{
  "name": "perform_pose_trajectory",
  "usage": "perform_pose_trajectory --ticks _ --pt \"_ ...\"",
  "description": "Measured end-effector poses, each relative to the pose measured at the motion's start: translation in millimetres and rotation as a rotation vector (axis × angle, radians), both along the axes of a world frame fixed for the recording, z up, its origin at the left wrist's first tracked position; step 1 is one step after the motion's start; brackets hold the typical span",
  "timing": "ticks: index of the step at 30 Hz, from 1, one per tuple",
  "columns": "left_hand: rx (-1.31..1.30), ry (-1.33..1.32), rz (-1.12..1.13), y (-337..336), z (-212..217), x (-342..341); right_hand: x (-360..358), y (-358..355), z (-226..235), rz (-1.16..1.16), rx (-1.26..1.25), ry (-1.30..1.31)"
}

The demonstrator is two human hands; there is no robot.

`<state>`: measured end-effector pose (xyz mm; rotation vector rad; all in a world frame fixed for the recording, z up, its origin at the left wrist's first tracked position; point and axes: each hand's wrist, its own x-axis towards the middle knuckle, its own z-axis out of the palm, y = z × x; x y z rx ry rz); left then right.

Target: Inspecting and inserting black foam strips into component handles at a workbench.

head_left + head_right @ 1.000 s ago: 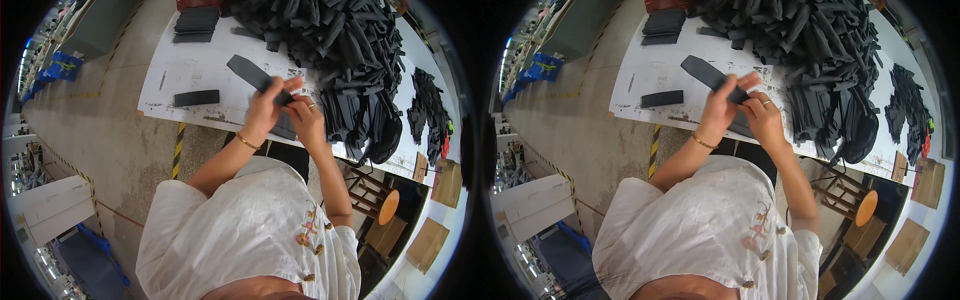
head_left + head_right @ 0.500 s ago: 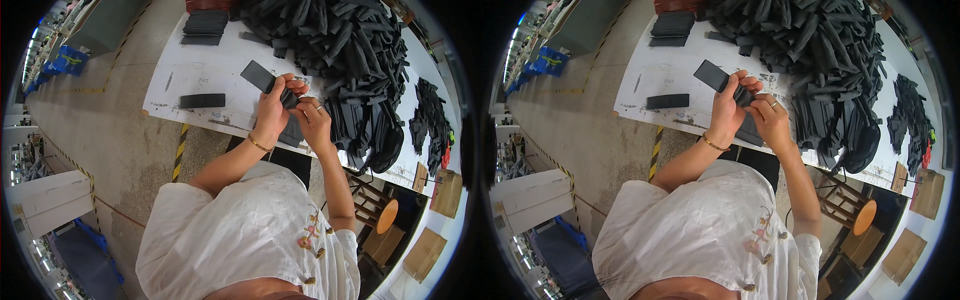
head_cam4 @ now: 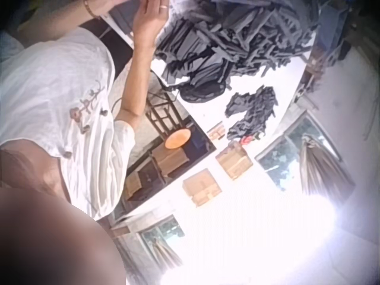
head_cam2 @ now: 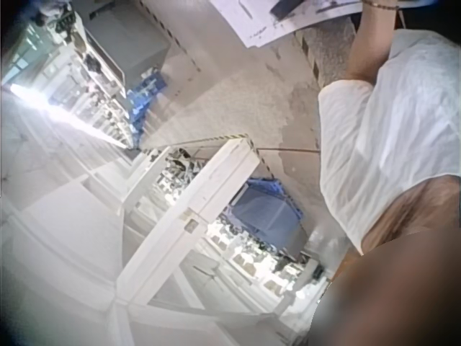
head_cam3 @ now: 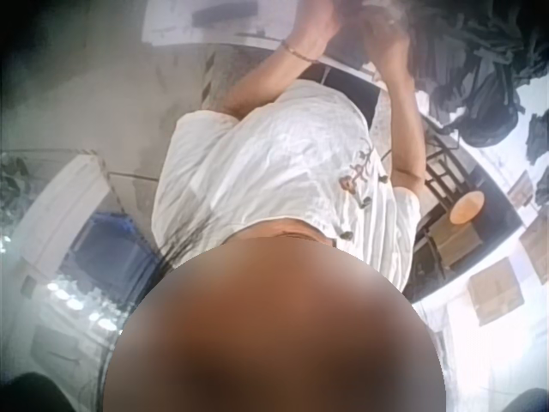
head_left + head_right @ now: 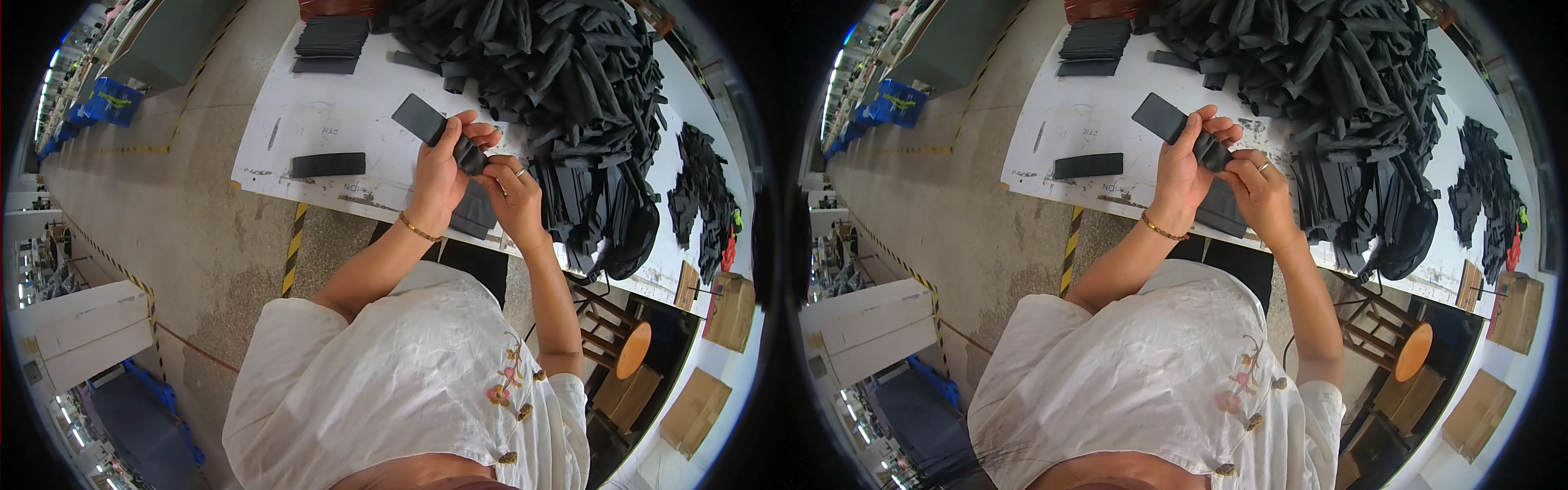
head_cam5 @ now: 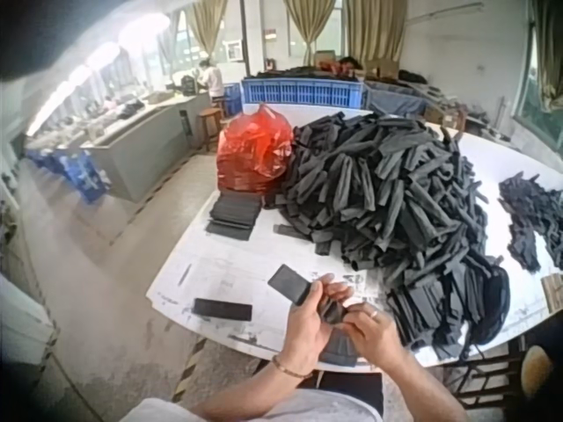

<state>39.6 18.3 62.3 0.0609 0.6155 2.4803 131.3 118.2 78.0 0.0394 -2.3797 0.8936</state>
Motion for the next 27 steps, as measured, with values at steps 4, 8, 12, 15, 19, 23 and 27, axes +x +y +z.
perform_pose_trajectory --ticks 4,8,12,15,19,23,27 --pt "-0.002 -0.005 0.017 0.1 1.2 0.5 0.4 0.3 -0.4 0.013 0.0 0.016" --pt "0.009 0.014 0.009 -1.3 1.1 -0.2 0.9 1.0 0.4 0.013 0.012 0.014" --pt "0.006 0.066 0.014 -3.7 5.8 -1.5 2.2 -6.1 5.2 -0.019 -0.069 -0.011" --pt "-0.033 0.142 0.042 -3.9 7.8 -1.8 -6.2 -17.3 -7.1 -0.016 -0.53 -0.065" --pt "0.011 0.23 0.074 -5.6 6.5 -10.8 -13.9 -30.8 -14.5 -0.199 -0.809 0.035" --pt "0.039 0.254 0.037 -11.1 6.9 -12.6 -12.7 -35.0 6.9 -0.185 -1.068 -0.009" --pt "0.001 0.204 0.041 -16.0 10.2 -8.6 -16.7 -34.2 2.3 -0.169 -1.056 -0.095"
